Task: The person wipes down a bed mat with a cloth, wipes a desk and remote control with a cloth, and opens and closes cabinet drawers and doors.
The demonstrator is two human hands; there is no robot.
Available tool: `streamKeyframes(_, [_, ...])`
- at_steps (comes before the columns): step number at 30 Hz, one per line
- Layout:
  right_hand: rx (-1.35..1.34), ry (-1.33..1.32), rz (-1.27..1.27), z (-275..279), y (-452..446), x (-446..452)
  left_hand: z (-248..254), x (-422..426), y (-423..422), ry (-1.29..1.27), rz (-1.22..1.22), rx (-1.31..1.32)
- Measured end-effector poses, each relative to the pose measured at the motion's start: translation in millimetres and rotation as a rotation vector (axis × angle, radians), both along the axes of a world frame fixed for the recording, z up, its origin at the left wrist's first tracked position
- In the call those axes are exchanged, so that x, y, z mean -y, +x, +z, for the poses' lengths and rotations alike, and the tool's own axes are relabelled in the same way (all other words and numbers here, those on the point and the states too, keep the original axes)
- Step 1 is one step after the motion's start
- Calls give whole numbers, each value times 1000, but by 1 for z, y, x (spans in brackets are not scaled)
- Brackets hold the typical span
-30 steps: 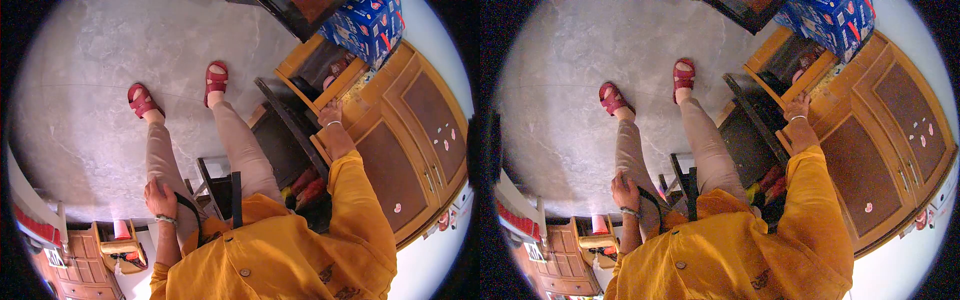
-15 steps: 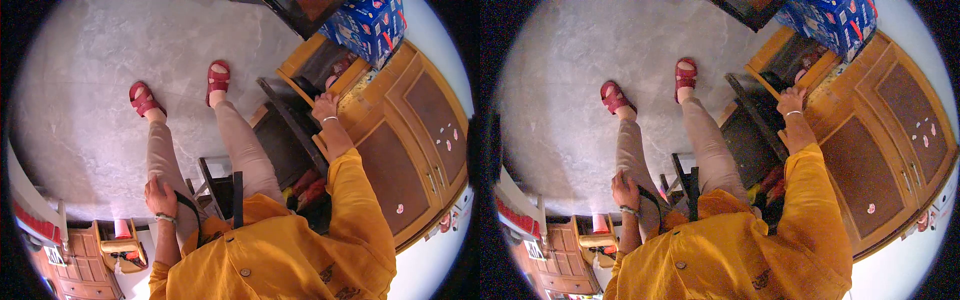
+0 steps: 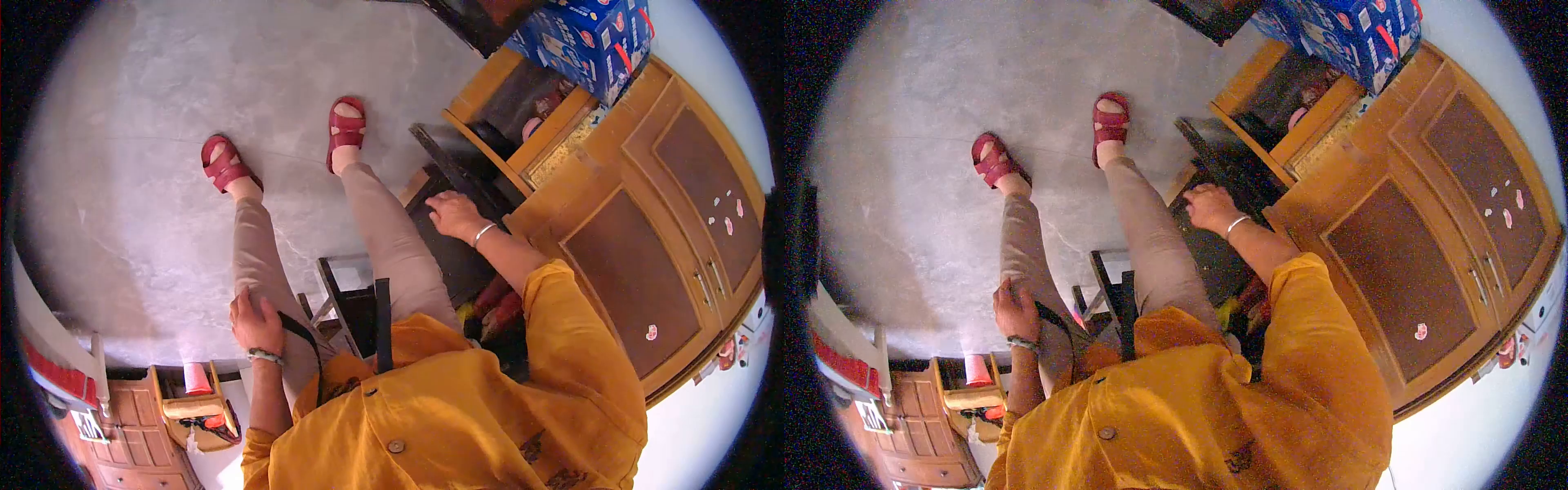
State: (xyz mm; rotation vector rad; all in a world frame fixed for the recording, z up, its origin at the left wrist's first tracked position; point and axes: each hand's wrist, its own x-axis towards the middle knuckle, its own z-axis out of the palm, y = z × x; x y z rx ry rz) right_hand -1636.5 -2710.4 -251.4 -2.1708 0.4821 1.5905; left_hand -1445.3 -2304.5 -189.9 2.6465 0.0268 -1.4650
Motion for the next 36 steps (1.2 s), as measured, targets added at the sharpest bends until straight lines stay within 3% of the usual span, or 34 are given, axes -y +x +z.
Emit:
streamKeyframes(3, [-110,-188,180,-9,4,47,1,1,2,-10,19,1])
streamKeyframes(5, [-35,-343,350,-13,2,87,2,1,2,-1,6,-4])
streamKeyframes(10, [-257,-524,553,-24,1,166,-2,-13,-8,-58,-8,43])
streamKeyframes(17, [-665,-391,708,-50,13,184,2,-1,-4,-78,-30,64])
streamKeyframes(22, [-794,-369,666,-77,14,191,4,10,0,18,-67,18])
streamKeyframes(25, [-804,-578,578,-128,-35,207,7,15,1,-9,-81,42])
streamKeyframes(28, [-876,-607,452,-135,-26,211,6,20,4,-29,-94,50])
streamKeyframes(31, [-913,-747,266,-187,-107,251,4,16,3,-33,-118,44])
streamKeyframes(35, [-899,-684,584,-156,-96,235,5,16,4,-55,-137,44])
streamKeyframes(36, [-989,-574,573,-131,-35,219,5,16,4,-63,-136,55])
